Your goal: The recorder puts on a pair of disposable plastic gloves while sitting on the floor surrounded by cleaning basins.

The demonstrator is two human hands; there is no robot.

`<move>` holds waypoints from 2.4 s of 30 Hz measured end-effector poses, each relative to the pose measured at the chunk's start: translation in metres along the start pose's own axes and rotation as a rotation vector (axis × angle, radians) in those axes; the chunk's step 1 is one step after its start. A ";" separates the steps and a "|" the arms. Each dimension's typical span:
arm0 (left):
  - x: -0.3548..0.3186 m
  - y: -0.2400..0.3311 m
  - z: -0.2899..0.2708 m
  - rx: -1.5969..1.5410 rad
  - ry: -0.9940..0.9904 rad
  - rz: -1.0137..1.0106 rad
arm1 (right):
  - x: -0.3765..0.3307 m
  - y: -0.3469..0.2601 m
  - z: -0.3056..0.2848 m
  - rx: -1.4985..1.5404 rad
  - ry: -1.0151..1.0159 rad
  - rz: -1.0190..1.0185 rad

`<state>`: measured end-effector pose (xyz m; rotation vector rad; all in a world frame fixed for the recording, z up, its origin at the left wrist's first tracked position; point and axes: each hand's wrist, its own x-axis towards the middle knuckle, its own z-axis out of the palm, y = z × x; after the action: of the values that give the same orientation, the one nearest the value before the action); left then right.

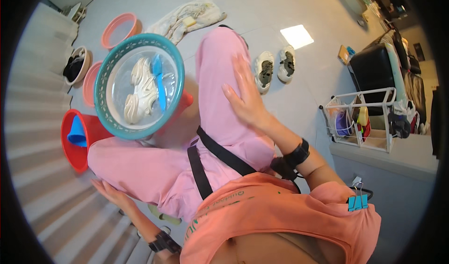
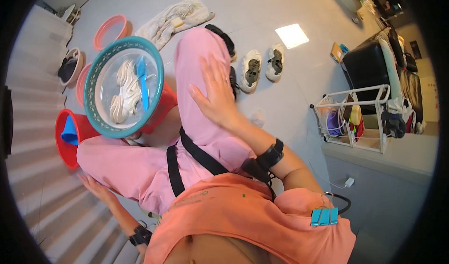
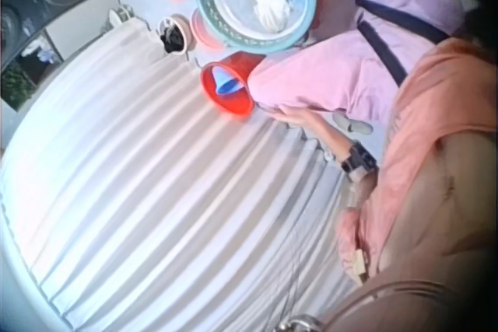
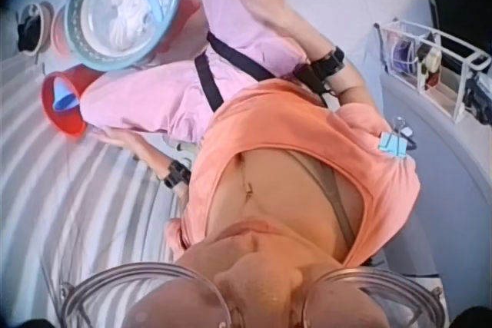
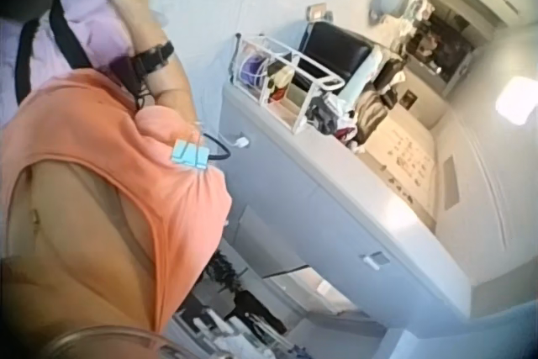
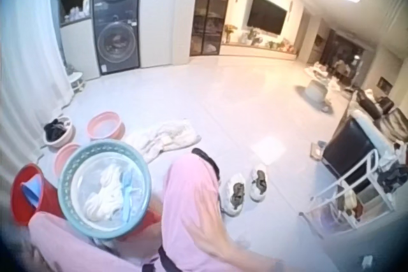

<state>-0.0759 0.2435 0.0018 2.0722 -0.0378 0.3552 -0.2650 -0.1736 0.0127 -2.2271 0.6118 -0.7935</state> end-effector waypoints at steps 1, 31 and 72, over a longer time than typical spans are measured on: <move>0.016 0.005 -0.005 0.162 -0.013 0.107 | 0.013 -0.004 -0.003 -0.178 -0.023 -0.048; 0.124 0.033 0.030 0.749 -1.316 -0.181 | 0.141 -0.053 -0.009 -0.517 -0.937 0.308; 0.172 0.512 0.385 0.733 -1.338 0.083 | 0.132 0.043 -0.325 0.209 -0.423 1.427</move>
<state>0.0911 -0.3240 0.3010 2.6365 -0.8948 -1.1758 -0.4029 -0.4263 0.2168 -1.1696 1.4818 0.3310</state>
